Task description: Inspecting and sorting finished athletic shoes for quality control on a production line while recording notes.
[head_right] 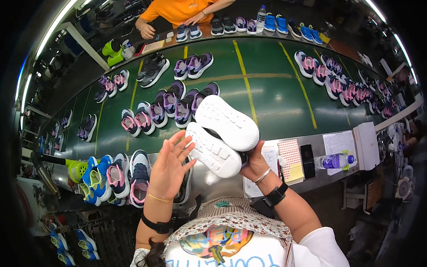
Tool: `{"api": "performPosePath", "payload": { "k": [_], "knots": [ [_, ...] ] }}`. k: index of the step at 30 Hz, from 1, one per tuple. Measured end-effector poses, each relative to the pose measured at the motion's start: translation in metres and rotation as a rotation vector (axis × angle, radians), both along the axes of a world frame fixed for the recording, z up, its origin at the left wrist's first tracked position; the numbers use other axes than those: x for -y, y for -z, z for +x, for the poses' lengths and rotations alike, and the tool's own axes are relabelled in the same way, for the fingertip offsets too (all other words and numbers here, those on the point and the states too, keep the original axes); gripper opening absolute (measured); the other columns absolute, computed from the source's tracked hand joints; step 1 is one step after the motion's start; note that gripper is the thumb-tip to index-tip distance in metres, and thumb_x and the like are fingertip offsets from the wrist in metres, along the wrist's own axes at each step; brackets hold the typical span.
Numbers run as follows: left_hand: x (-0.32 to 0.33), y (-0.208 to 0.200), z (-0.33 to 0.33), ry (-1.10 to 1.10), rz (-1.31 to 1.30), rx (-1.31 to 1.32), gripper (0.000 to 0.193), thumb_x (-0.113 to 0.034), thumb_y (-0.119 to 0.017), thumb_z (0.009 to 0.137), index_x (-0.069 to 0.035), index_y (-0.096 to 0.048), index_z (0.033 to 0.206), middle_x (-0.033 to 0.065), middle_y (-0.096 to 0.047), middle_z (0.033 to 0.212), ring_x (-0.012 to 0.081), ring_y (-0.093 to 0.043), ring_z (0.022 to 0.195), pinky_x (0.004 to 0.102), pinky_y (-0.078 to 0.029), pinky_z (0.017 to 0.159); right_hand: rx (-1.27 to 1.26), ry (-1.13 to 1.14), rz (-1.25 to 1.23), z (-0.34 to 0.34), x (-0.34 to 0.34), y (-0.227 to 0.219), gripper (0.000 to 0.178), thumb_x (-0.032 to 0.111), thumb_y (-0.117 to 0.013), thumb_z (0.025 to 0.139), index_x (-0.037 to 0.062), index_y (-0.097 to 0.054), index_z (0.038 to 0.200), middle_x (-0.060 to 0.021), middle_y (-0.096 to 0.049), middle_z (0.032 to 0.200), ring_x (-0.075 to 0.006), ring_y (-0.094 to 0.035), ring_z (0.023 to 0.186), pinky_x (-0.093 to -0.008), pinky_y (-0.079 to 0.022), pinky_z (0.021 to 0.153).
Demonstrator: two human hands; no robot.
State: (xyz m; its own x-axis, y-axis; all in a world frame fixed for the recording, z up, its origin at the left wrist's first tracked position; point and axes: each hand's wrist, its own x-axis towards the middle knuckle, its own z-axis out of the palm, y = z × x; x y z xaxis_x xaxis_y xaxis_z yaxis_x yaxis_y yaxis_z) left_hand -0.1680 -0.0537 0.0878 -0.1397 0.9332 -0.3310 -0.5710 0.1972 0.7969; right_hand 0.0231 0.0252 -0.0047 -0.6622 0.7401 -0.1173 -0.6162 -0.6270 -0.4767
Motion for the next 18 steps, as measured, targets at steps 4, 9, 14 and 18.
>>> {"api": "performPosePath", "payload": {
  "k": [4, 9, 14, 18],
  "knots": [
    [-0.005, 0.032, -0.022, -0.173, -0.009, -0.105, 0.039, -0.036, -0.038, 0.091, -0.009, -0.045, 0.118, 0.0045, -0.048, 0.117, 0.016, -0.042, 0.11, 0.0367, -0.032, 0.091, -0.004, 0.114, 0.019, -0.009, -0.005, 0.031, 0.099, 0.072, -0.05, 0.061, 0.012, -0.026, 0.136, -0.0086, -0.034, 0.137, -0.0245, -0.035, 0.124, -0.0408, -0.031, 0.103],
    [-0.016, 0.05, -0.035, -0.267, -0.061, -0.084, 0.027, -0.032, -0.043, 0.09, -0.012, -0.051, 0.106, 0.0002, -0.051, 0.109, 0.0141, -0.044, 0.103, 0.0345, -0.032, 0.088, -0.006, 0.055, 0.029, -0.015, -0.013, 0.038, 0.096, 0.071, -0.048, 0.064, 0.0101, -0.027, 0.135, -0.0096, -0.035, 0.136, -0.0246, -0.038, 0.122, -0.0391, -0.033, 0.102],
    [-0.043, 0.071, -0.034, -0.326, -0.121, -0.115, 0.025, -0.03, -0.046, 0.089, -0.012, -0.051, 0.105, 0.0004, -0.052, 0.107, 0.0133, -0.045, 0.101, 0.0339, -0.032, 0.087, 0.131, 0.036, 0.033, -0.001, -0.047, 0.052, 0.099, 0.071, -0.051, 0.062, 0.0092, -0.027, 0.135, -0.0092, -0.037, 0.134, -0.0236, -0.038, 0.121, -0.0376, -0.034, 0.1],
    [-0.06, 0.066, -0.048, -0.339, -0.234, -0.123, 0.024, -0.03, -0.051, 0.087, -0.013, -0.052, 0.104, -0.0004, -0.053, 0.104, 0.0121, -0.045, 0.1, 0.0323, -0.031, 0.086, 0.734, -0.217, 0.562, 0.027, -0.088, 0.026, 0.078, 0.051, -0.075, 0.058, 0.0075, -0.05, 0.118, -0.0048, -0.054, 0.115, -0.0219, -0.048, 0.11, -0.0357, -0.034, 0.096]
  ]
}}
